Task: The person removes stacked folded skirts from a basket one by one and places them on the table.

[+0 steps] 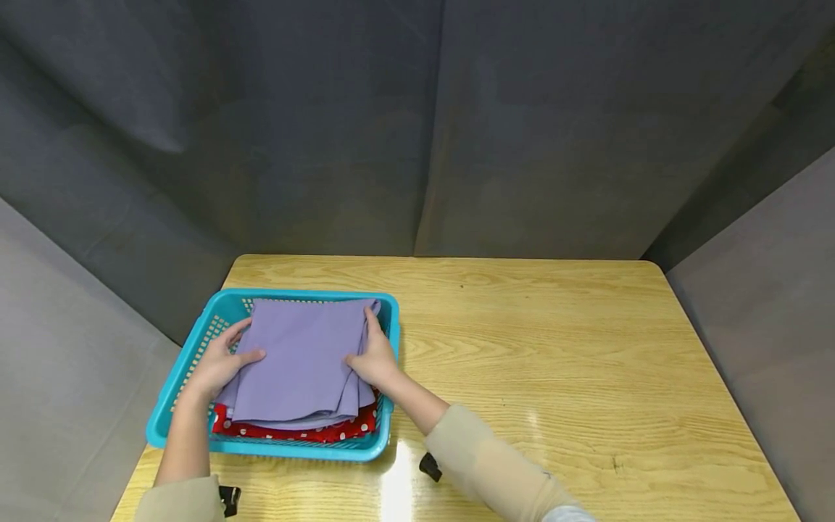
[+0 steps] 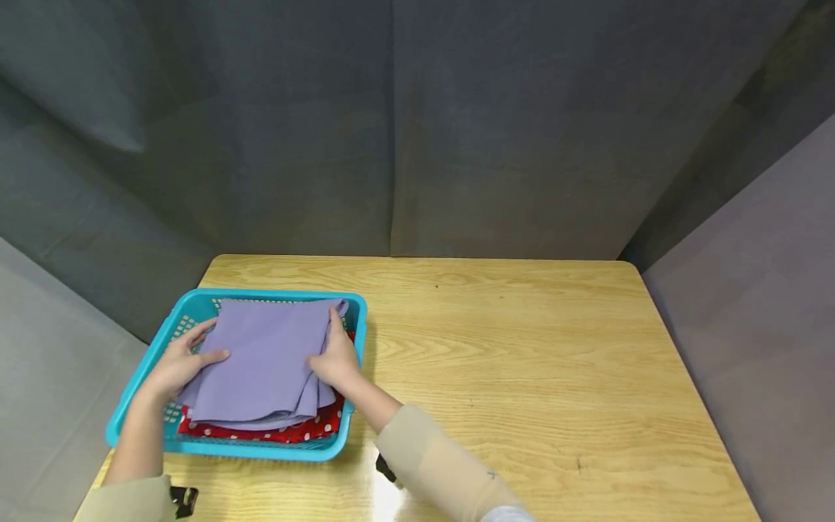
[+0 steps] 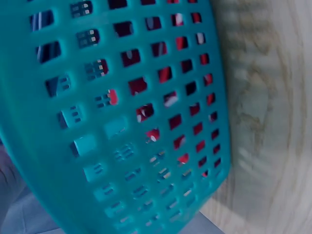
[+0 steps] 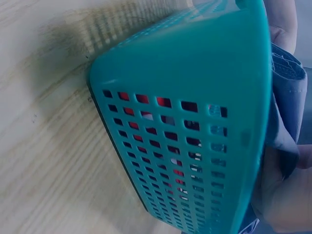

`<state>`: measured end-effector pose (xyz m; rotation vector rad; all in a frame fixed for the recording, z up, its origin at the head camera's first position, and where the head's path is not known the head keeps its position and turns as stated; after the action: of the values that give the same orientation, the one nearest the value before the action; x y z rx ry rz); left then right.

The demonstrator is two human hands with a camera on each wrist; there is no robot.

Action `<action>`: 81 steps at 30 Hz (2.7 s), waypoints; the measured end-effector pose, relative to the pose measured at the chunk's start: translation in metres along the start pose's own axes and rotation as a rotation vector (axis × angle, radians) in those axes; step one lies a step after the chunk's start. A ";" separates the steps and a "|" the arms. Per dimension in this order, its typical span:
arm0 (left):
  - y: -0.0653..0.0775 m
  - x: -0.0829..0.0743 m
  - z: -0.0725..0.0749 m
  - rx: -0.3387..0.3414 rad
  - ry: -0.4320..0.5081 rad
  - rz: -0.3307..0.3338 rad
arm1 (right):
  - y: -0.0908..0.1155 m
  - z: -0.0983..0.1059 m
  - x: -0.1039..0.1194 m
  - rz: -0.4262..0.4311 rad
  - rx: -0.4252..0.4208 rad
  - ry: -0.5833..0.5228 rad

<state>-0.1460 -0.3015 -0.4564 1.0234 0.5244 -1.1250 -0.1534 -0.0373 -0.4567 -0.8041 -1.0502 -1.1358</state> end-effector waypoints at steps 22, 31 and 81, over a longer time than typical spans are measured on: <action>0.012 -0.037 -0.020 -0.012 0.026 -0.030 | 0.004 0.046 0.009 -0.032 0.012 -0.018; 0.014 -0.052 -0.036 -0.006 0.073 0.004 | 0.009 0.066 0.003 -0.034 -0.014 -0.074; 0.017 -0.098 -0.139 -0.033 0.357 -0.070 | 0.043 0.173 -0.048 0.010 0.028 -0.326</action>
<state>-0.1487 -0.1312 -0.4374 1.1920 0.8660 -0.9952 -0.1573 0.1467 -0.4455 -0.9931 -1.3269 -0.9988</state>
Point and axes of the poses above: each hand's wrist, its own y-axis away from the middle knuckle, its own z-axis out of the back of the hand, x = y × z, the point moved 2 cm from there along -y, towards the middle knuckle, and after that the axes turned 8 degrees about z, right-handed, at the moved point
